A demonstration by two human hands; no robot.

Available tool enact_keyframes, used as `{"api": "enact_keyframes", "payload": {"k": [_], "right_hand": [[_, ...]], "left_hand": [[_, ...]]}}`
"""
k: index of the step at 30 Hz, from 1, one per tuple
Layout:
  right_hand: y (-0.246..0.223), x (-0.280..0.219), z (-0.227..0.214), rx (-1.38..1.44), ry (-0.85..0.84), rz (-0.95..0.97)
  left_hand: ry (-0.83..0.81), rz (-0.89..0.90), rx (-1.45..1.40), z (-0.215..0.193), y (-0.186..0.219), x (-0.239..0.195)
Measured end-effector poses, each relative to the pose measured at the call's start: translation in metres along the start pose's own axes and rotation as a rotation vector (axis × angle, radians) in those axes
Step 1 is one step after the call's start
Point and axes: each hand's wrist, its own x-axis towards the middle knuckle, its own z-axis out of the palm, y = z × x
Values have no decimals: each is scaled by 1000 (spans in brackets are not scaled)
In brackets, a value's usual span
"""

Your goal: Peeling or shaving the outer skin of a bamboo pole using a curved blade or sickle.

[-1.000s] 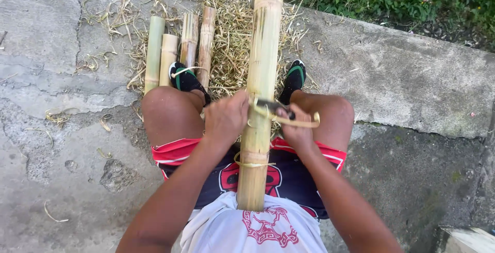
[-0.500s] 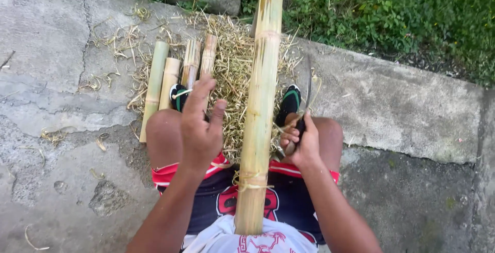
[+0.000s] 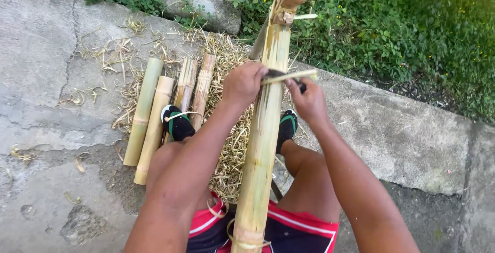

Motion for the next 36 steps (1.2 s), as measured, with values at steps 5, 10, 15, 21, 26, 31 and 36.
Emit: {"api": "enact_keyframes", "payload": {"k": [5,10,15,21,26,31,36], "right_hand": [[3,86,-6,-83,-32,59],[-3,132,-5,-126,124,-97],[-23,130,-17,-180,85,-33],[-19,114,-13,-191,-13,132],[-18,70,-12,-172,83,-47],[-35,24,-15,-186,14,100],[-8,-19,0,-149,96,-81]], "left_hand": [[-56,-189,-134,19,-8,80],[-37,-313,-128,28,-14,135],[45,-294,-151,29,-15,133],[-66,-314,-90,27,-13,127],[-50,-247,-57,23,-17,80],[-40,-196,-48,6,-4,35],[-82,-206,-52,-6,-1,-15]]}}
